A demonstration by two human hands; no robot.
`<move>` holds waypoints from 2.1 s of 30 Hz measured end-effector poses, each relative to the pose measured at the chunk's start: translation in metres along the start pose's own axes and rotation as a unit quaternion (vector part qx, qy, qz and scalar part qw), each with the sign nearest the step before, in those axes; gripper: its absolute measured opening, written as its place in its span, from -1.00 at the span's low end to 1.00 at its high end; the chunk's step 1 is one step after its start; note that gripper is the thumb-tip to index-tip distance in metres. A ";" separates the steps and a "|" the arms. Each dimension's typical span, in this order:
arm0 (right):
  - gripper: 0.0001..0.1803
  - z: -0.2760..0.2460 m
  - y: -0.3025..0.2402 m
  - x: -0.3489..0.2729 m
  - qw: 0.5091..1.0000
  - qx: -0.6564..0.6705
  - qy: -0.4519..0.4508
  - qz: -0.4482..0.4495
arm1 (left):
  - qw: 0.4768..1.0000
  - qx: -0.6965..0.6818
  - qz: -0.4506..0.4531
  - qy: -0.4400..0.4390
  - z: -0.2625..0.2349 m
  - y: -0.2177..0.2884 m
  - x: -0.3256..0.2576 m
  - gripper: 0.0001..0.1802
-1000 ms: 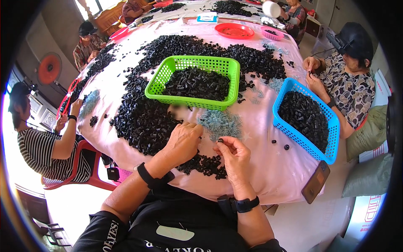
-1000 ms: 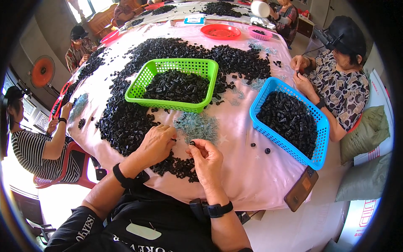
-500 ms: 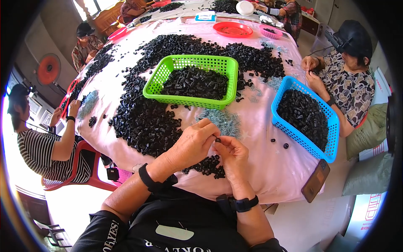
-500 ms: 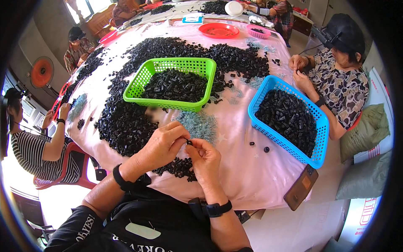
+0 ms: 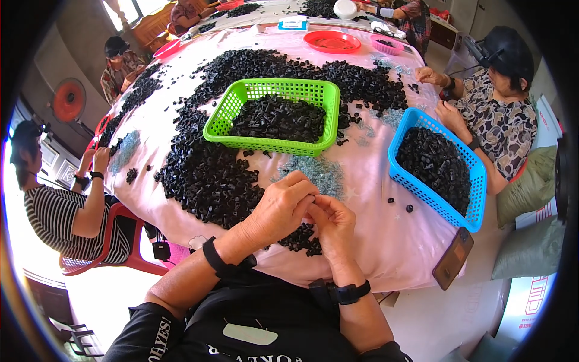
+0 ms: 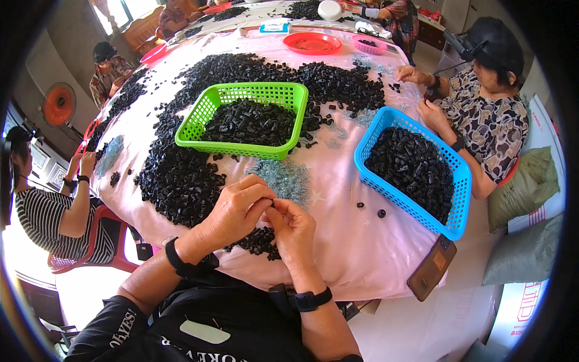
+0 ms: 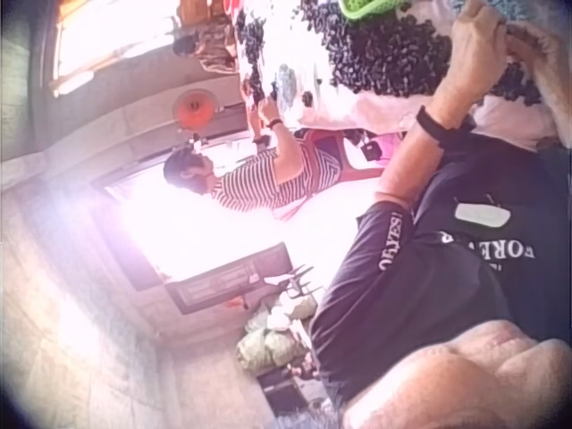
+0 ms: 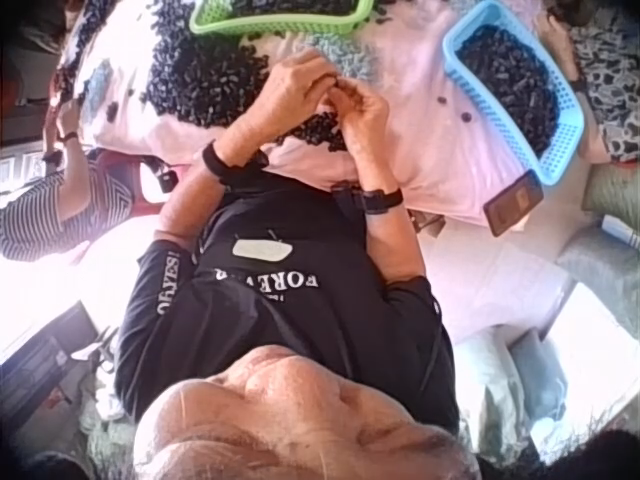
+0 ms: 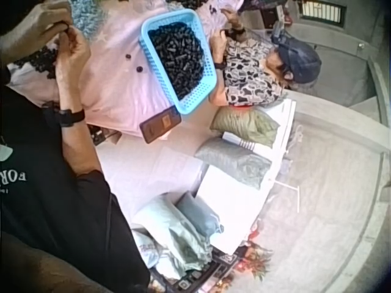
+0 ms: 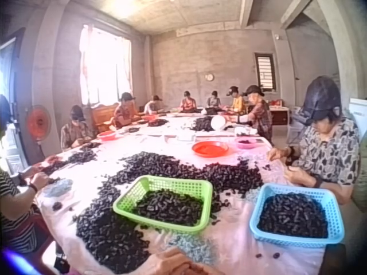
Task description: Sorting and inspecting small black shoe components into different containers at a production table.
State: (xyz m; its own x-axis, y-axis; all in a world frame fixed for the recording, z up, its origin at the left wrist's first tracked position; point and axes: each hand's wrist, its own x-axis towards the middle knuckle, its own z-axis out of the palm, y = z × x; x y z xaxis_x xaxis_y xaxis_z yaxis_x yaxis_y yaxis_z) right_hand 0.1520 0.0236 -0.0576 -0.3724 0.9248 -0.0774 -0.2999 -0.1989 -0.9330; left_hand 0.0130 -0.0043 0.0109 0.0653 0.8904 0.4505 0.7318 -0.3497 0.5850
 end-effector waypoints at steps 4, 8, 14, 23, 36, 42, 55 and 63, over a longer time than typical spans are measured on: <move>-0.84 0.000 0.000 0.000 0.999 0.036 -0.006 -0.029 | 1.000 -0.001 0.009 0.003 0.001 0.000 -0.001 -0.90; -0.84 0.002 -0.002 -0.001 0.998 0.059 -0.004 -0.030 | 1.000 -0.005 0.013 0.004 0.001 -0.001 -0.004 -0.86; -0.81 -0.002 -0.008 -0.003 0.999 0.039 -0.004 -0.020 | 0.999 -0.003 0.037 0.007 0.004 0.000 -0.006 -0.82; -0.85 -0.001 -0.008 -0.002 0.998 0.066 0.016 -0.012 | 0.991 0.071 0.079 -0.075 -0.008 -0.001 -0.001 -0.48; -0.78 -0.003 -0.011 -0.002 0.999 0.026 -0.025 0.028 | 0.983 0.140 0.093 -0.069 -0.012 -0.004 0.001 -0.50; -0.81 -0.001 -0.010 -0.004 1.000 0.020 -0.002 0.007 | 0.984 0.128 0.094 -0.079 -0.010 -0.003 0.001 -0.51; -0.83 0.000 -0.011 -0.006 1.000 0.021 -0.005 0.004 | 0.982 0.114 0.124 -0.085 -0.013 -0.006 -0.002 -0.58; -0.83 -0.003 -0.008 -0.004 1.000 0.020 -0.001 0.018 | 0.980 0.123 0.134 -0.079 -0.009 -0.008 -0.002 -0.60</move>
State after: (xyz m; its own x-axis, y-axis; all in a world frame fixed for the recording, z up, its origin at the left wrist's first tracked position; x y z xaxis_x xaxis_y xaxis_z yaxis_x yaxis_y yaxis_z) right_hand 0.1590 0.0224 -0.0509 -0.3855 0.9160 -0.1108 -0.3214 -0.2458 -0.9145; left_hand 0.0009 -0.0061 0.0113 0.3680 0.8168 0.4444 0.8137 -0.5141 0.2712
